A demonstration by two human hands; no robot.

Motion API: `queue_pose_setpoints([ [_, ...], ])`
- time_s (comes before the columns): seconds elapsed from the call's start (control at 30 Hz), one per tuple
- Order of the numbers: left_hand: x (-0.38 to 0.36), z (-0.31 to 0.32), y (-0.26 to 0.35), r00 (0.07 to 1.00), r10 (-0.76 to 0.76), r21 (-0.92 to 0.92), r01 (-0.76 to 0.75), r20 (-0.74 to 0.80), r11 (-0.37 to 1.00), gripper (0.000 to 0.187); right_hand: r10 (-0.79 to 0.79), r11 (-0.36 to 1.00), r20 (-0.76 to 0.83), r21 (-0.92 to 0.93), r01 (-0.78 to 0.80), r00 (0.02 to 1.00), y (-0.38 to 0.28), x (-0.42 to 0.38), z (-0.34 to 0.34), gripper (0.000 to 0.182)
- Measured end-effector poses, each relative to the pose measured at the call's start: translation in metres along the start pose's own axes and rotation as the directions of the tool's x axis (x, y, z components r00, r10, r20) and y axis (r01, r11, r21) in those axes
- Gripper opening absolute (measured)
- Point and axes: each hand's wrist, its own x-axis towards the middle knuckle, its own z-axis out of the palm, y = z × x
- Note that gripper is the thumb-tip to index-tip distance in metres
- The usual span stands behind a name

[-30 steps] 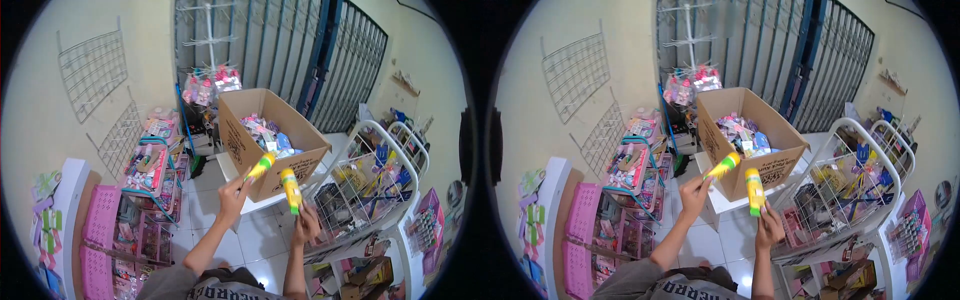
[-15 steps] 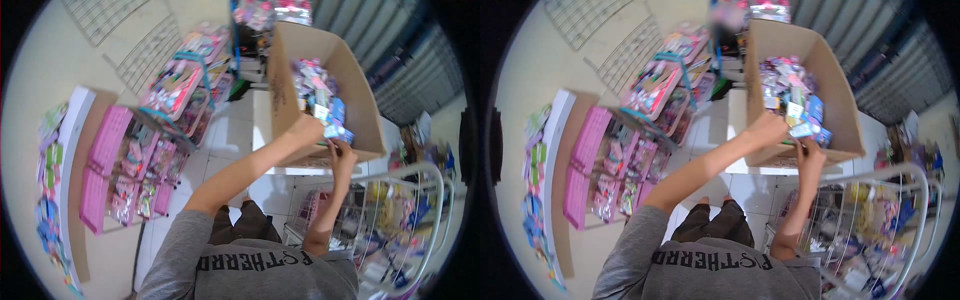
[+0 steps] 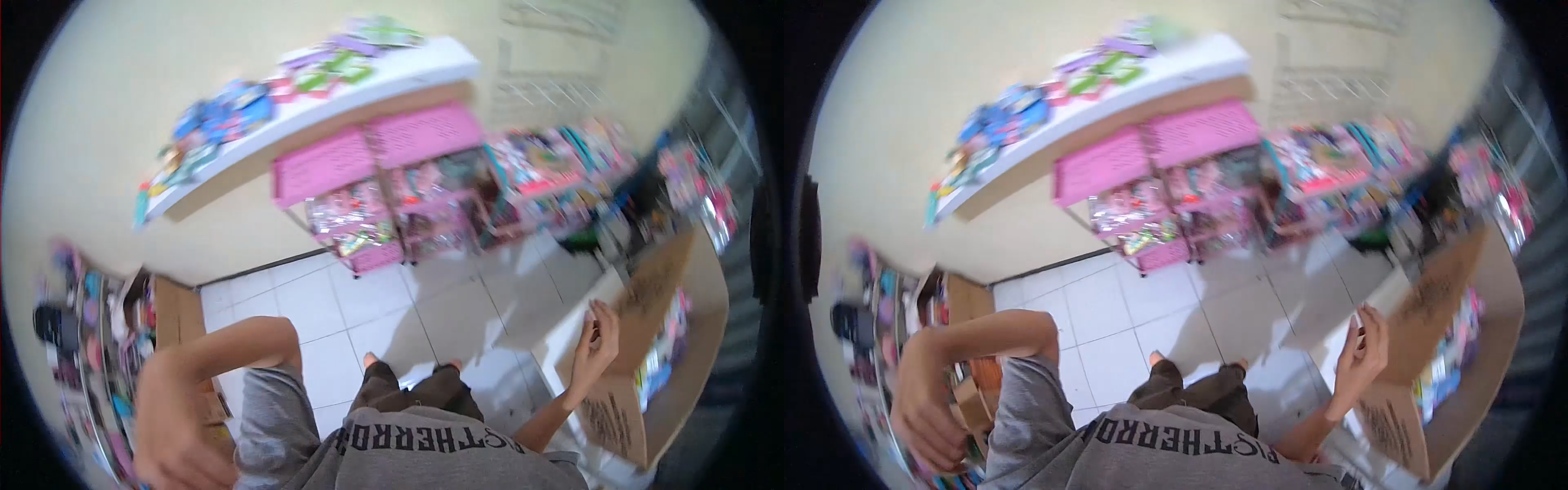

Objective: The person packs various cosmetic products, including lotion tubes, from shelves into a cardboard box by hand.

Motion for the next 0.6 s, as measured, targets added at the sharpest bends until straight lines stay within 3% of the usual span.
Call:
queue_pose_setpoints([
  [0.03,-0.015,0.004,0.029,0.995,-0.068,0.071,0.073,-0.071,0.995,0.017,-0.087,0.993,0.088,0.09,0.079,0.992,-0.022,0.005,0.023,0.017],
  [0.07,-0.06,0.058,0.145,0.981,-0.126,0.136,0.146,-0.149,0.98,0.017,-0.18,0.972,0.168,0.18,0.15,0.969,-0.046,0.009,0.046,0.016],
  [0.17,-0.086,0.239,0.319,0.89,-0.236,0.275,0.357,-0.39,0.892,0.018,-0.402,0.857,0.274,0.449,0.254,0.874,-0.131,-0.002,0.115,0.018],
  [0.33,-0.042,0.575,0.503,0.64,-0.226,0.349,0.642,-0.735,0.682,0.019,-0.752,0.523,0.228,0.777,0.35,0.618,-0.273,-0.058,0.218,0.016],
  [0.37,-0.027,0.634,0.539,0.623,-0.24,0.348,0.67,-0.745,0.656,0.019,-0.793,0.471,0.223,0.813,0.341,0.566,-0.301,-0.068,0.227,0.017],
  [0.4,-0.027,0.63,0.549,0.572,-0.225,0.33,0.704,-0.789,0.629,0.019,-0.798,0.456,0.218,0.829,0.325,0.563,-0.325,-0.079,0.235,0.017],
  [0.43,-0.017,0.668,0.598,0.526,-0.209,0.311,0.73,-0.825,0.609,0.019,-0.827,0.409,0.218,0.865,0.29,0.518,-0.347,-0.089,0.242,0.018],
  [0.5,-0.043,0.65,0.649,0.445,-0.163,0.277,0.762,-0.881,0.586,0.02,-0.869,0.37,0.244,0.898,0.238,0.429,-0.386,-0.104,0.258,0.02],
  [0.53,-0.056,0.643,0.668,0.402,-0.141,0.252,0.773,-0.905,0.582,0.02,-0.862,0.376,0.248,0.898,0.23,0.441,-0.401,-0.113,0.263,0.02],
  [0.6,-0.092,0.626,0.694,0.311,-0.09,0.204,0.789,-0.946,0.58,0.021,-0.922,0.252,0.136,0.922,0.293,0.364,-0.43,-0.127,0.281,0.016],
])
